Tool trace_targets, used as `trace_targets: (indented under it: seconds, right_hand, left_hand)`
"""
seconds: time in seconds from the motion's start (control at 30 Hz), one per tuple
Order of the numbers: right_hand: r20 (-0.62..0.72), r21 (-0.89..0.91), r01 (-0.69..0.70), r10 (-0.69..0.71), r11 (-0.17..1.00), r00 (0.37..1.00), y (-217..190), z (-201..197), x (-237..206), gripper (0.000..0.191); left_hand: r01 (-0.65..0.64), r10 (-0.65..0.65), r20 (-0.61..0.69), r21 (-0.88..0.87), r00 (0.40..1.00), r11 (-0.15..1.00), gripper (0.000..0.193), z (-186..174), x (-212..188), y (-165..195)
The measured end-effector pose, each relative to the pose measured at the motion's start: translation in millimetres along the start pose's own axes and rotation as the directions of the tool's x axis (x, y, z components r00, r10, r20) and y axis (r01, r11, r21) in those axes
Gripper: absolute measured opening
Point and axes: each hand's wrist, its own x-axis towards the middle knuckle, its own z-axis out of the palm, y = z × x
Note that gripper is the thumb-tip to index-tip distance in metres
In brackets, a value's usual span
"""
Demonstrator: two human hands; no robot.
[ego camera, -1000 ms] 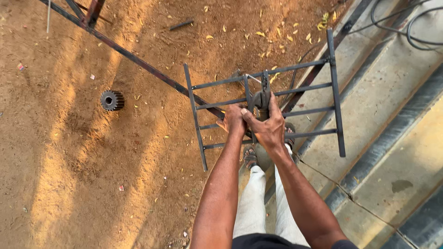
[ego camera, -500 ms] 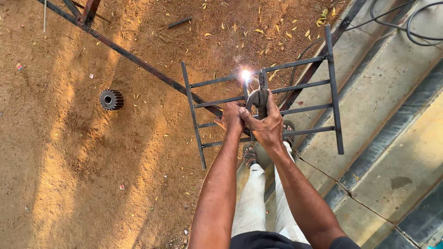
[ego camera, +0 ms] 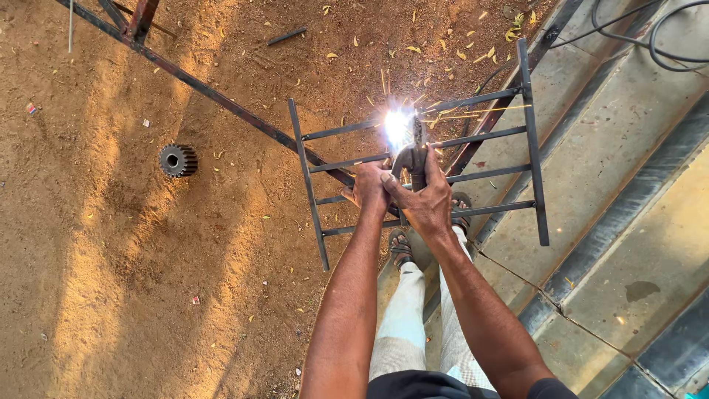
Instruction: The person measures dimensions of a metal grid using a tape measure and then performs spot welds at several intersections using a handheld welding tool.
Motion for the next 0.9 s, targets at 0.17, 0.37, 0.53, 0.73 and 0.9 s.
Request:
trace_targets:
  seconds: [0.17,0.37,0.53,0.73,0.9]
  right_hand:
    - [-0.012,-0.008,0.029,-0.029,1.0,1.0,-2.2,-1.3,-1.0,0.056]
    - [-0.008,-0.031,-0.066,0.065,0.997,0.998,0.5,0.5,-0.8,0.055]
    - [-0.191,-0.046,0.069,-0.076,0.997,0.979,14.6,-7.4,-4.2,0.093]
    - [-0.179,0.156,0.005,0.023,0.988,0.984,27.8,-31.9,-18.2,0.093]
    - [-0.172,0.19,-0.091,0.125,0.978,0.977,25.9,-55.2,-7.6,0.095]
  left_hand:
    - [0.002,-0.002,0.007,0.014,1.0,1.0,0.022,0.1,-1.4,-1.6]
    - [-0.049,0.05,-0.049,0.031,0.998,0.998,0.021,-11.1,-8.0,8.2]
    - [0.146,-0.152,0.08,0.071,0.985,0.987,0.026,-21.9,-14.6,28.0]
    - [0.068,-0.066,-0.023,0.057,0.998,0.996,0.019,-16.0,-14.7,22.6]
    - [0.148,-0.152,0.061,0.068,0.987,0.987,0.025,-9.4,-11.0,27.2]
